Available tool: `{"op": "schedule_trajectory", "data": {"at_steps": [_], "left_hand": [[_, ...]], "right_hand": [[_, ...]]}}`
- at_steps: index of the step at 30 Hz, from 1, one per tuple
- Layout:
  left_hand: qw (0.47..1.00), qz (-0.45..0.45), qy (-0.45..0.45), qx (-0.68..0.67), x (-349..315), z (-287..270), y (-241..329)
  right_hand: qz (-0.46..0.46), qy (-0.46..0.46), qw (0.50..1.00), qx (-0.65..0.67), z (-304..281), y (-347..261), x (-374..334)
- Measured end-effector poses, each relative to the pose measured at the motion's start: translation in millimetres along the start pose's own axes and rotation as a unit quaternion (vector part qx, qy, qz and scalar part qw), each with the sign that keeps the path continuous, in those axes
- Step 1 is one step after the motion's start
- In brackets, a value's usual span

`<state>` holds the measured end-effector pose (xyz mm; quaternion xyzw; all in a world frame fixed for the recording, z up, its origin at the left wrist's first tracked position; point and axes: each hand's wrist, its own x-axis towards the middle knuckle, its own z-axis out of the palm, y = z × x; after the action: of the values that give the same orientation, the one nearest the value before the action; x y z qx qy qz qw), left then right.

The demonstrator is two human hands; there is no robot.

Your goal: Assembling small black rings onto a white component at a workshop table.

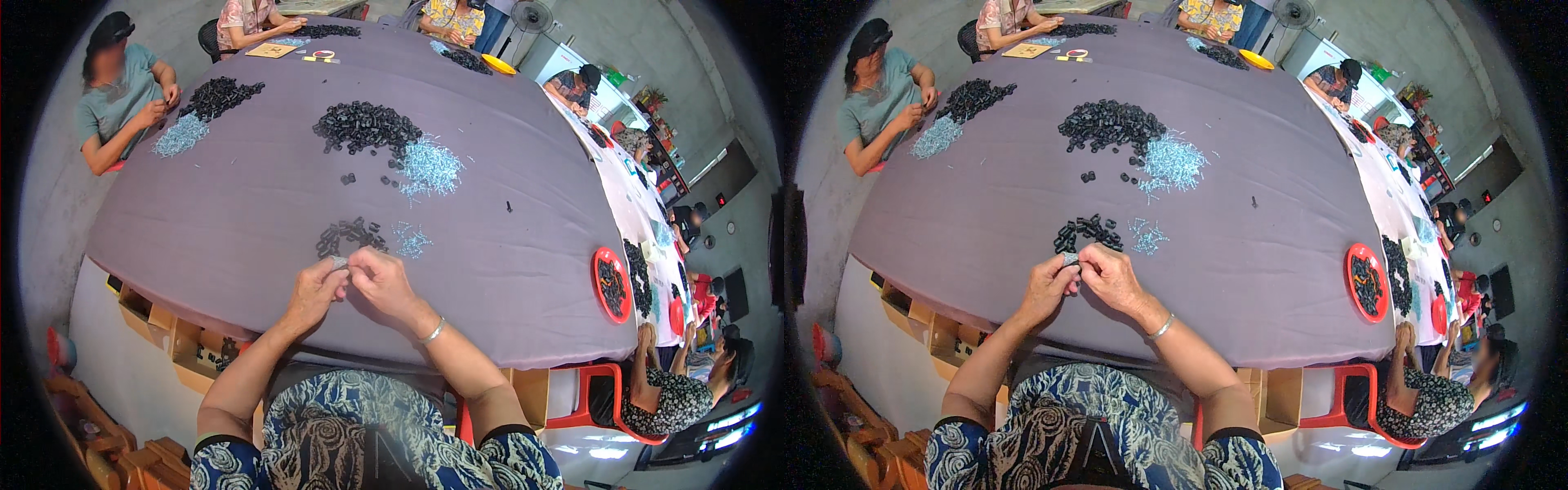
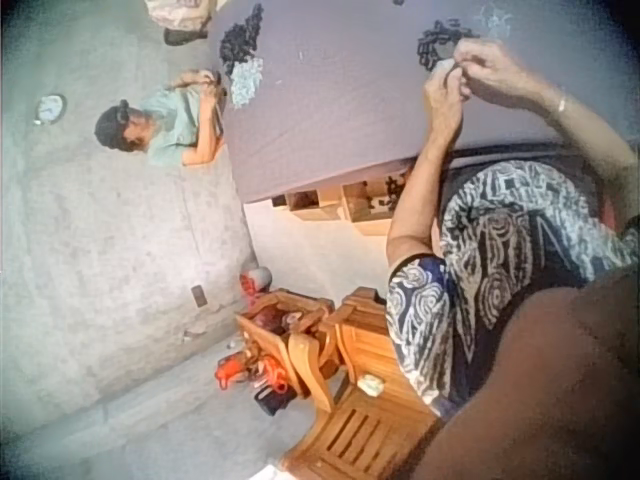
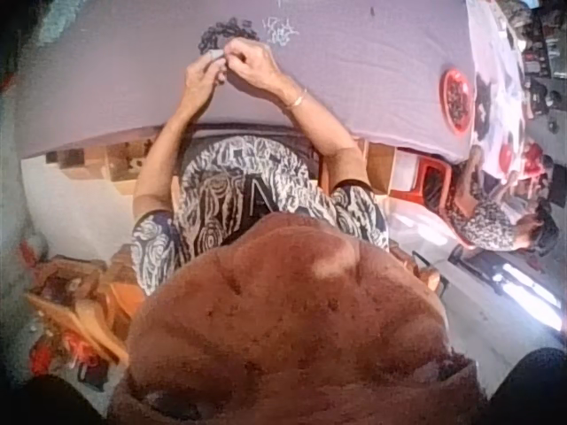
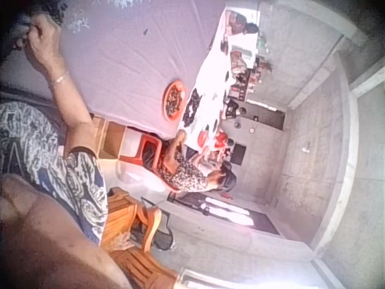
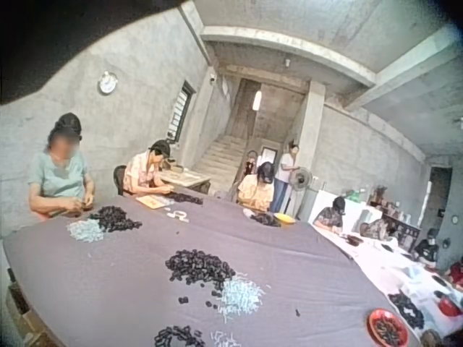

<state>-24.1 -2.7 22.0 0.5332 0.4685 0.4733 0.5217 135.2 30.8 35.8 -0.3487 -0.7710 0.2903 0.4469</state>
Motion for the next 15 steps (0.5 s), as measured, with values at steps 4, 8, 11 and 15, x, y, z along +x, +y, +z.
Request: {"op": "schedule_trajectory", "data": {"at_steps": [4,8,11,15], "left_hand": [[0.999,-0.020,-0.018,-0.019,1.0,-2.9,-2.1],[0.999,-0.023,-0.014,-0.028,1.6,-2.4,-3.4],[1.000,-0.015,-0.017,0.003,2.7,-2.7,-4.1],[0.999,-0.008,-0.012,0.031,2.7,-2.1,-2.5]], "right_hand": [[-0.003,0.001,1.000,0.000,1.3,2.0,-0.3],[0.014,-0.008,1.000,-0.003,-0.1,2.6,-0.5],[0.005,-0.035,0.999,-0.035,-2.5,5.2,-0.4],[0.015,-0.078,0.995,-0.052,-5.5,7.5,0.6]]}}
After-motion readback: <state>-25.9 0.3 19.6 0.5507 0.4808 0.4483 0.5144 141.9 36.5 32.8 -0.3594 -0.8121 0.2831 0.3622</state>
